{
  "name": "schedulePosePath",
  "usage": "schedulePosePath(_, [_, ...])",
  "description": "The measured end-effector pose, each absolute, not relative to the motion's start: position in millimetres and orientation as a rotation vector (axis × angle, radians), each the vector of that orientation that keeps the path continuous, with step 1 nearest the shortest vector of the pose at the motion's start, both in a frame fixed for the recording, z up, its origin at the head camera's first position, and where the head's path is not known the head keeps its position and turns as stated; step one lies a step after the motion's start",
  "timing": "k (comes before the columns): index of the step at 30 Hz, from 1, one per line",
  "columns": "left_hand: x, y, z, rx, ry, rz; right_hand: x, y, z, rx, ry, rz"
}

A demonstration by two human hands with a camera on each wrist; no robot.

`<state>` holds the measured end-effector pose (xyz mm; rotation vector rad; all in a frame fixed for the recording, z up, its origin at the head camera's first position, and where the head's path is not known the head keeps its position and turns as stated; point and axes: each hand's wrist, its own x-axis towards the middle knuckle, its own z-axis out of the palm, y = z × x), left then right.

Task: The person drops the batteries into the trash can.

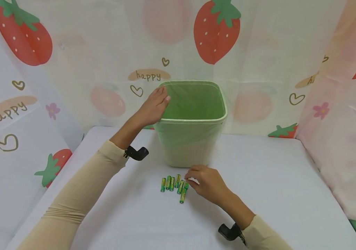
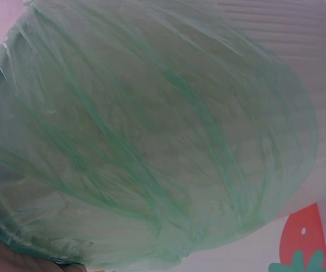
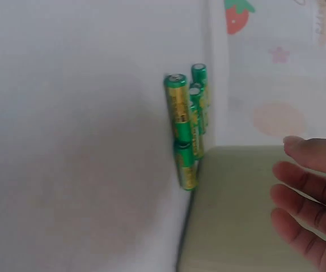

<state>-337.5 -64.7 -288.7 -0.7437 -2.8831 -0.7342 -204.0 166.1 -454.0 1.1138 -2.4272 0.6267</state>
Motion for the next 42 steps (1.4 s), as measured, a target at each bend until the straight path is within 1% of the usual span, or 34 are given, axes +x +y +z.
schedulePosePath(10, [-337,-65,-287,-0.73,-2.898,-0.718,-215,168,-477,1.056,-2.593,0.655])
schedulePosePath(18, [-335,-64,-286,-0.73,-2.903,-0.711,-224,168,-489,1.078,-2.654,0.647])
schedulePosePath(30, [-335,-65,-285,-0.721,-2.907,-0.736,-228,165,-493,1.147,-2.669,0.563])
schedulePosePath(42, [-337,-65,-287,-0.735,-2.906,-0.731,-225,165,-495,1.094,-2.779,0.475])
